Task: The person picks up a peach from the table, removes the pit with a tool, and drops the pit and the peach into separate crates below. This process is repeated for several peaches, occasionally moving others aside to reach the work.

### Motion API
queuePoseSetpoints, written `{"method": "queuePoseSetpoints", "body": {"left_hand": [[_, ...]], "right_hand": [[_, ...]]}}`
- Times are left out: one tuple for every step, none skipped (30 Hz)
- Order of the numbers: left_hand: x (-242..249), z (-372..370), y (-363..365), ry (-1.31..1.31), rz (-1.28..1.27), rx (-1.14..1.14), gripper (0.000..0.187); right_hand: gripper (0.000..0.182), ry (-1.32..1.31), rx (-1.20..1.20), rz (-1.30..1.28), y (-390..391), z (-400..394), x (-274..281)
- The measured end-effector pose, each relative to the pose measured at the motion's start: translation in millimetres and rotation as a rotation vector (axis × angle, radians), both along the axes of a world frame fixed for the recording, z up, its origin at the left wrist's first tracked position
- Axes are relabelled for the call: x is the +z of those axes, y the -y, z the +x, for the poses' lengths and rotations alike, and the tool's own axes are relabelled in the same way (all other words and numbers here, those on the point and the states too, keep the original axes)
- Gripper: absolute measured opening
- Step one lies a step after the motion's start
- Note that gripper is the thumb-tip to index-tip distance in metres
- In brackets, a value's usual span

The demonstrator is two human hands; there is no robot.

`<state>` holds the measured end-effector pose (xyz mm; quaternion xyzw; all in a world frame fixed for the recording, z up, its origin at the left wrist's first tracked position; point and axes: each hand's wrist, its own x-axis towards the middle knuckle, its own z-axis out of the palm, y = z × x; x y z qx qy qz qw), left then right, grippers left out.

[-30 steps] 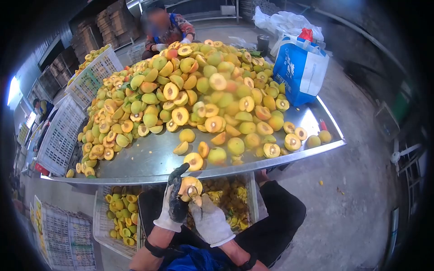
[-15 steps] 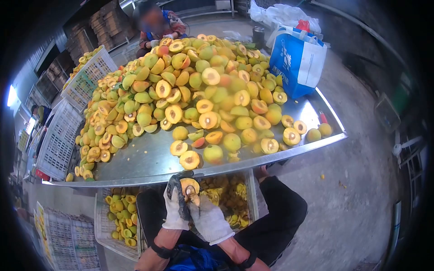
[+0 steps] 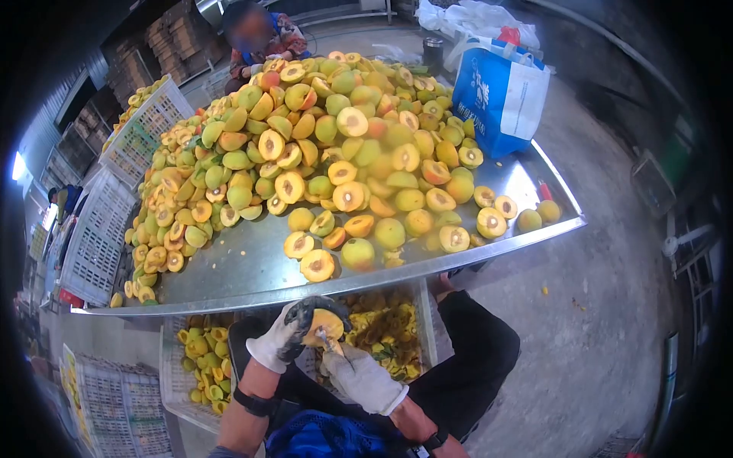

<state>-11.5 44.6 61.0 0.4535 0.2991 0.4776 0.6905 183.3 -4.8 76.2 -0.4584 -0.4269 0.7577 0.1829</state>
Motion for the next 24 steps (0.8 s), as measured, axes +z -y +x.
{"method": "queuePoseSetpoints", "body": {"left_hand": [[1, 0, 1, 0.052, -0.073, -0.032, 0.051], [9, 2, 2, 0.102, -0.148, -0.063, 0.048], [6, 3, 5, 0.070, -0.147, -0.001, 0.045], [0, 6, 10, 0.038, -0.145, 0.061, 0.043], [3, 12, 12, 0.007, -0.146, 0.121, 0.041], [8, 16, 13, -0.039, -0.086, 0.132, 0.040], [16, 21, 14, -0.083, -0.028, 0.139, 0.039], [23, 24, 16, -0.126, 0.029, 0.146, 0.039], [8, 24, 14, -0.136, 0.054, 0.141, 0.042], [5, 23, 11, -0.028, 0.032, 0.087, 0.045], [4, 21, 9, 0.077, 0.008, 0.031, 0.049], [3, 19, 8, 0.178, -0.018, -0.028, 0.053], [1, 19, 8, 0.123, 0.017, -0.023, 0.062], [5, 20, 9, 0.128, -0.049, 0.003, 0.061], [13, 24, 13, 0.134, -0.115, 0.028, 0.060], [17, 29, 14, 0.141, -0.180, 0.052, 0.059], [-1, 35, 19, 0.195, -0.243, 0.205, 0.052], [-10, 37, 21, 0.181, -0.284, 0.274, 0.051], [-17, 37, 23, 0.165, -0.324, 0.345, 0.050], [-13, 39, 21, 0.146, -0.359, 0.411, 0.049], [-9, 43, 21, 0.213, -0.408, 0.455, 0.050], [-4, 47, 20, 0.280, -0.454, 0.501, 0.052], [-3, 46, 21, 0.407, -0.512, 0.489, 0.053], [-1, 44, 19, 0.532, -0.562, 0.472, 0.055]], "right_hand": [[0.032, 0.031, -0.005, 0.081, 1, 0, -3], [0.032, 0.060, -0.010, 0.162, 4, -1, -11], [0.031, 0.086, -0.015, 0.242, 6, -3, -19], [0.031, 0.044, -0.048, 0.274, 9, -6, -26], [0.031, 0.004, -0.082, 0.305, 12, -12, -28], [0.031, -0.035, -0.116, 0.335, 13, -15, -28], [0.028, -0.127, -0.120, 0.178, 15, -14, -25], [0.025, -0.216, -0.124, 0.020, 17, -13, -5], [0.023, -0.305, -0.126, -0.135, 17, -11, 8], [0.024, -0.415, -0.103, -0.235, 16, -9, 10], [0.026, -0.527, -0.079, -0.337, 16, -7, 11], [0.028, -0.642, -0.058, -0.440, 16, -7, 12], [0.028, -0.590, -0.071, -0.431, 16, -8, 17], [0.027, -0.623, -0.071, -0.448, 15, -7, 14], [0.027, -0.655, -0.072, -0.466, 14, -4, 8], [0.026, -0.686, -0.073, -0.482, 13, -3, 2], [0.024, -0.529, -0.086, -0.298, 12, -6, -6], [0.022, -0.370, -0.095, -0.119, 12, -11, -14], [0.020, -0.212, -0.102, 0.058, 13, -14, -17], [0.018, -0.122, -0.081, 0.162, 12, -13, -11], [0.017, -0.030, -0.060, 0.266, 11, -12, -1], [0.016, 0.063, -0.033, 0.364, 12, -10, 4], [0.018, 0.070, -0.006, 0.514, 13, -9, 3], [0.021, 0.074, 0.016, 0.670, 13, -6, 0]]}}
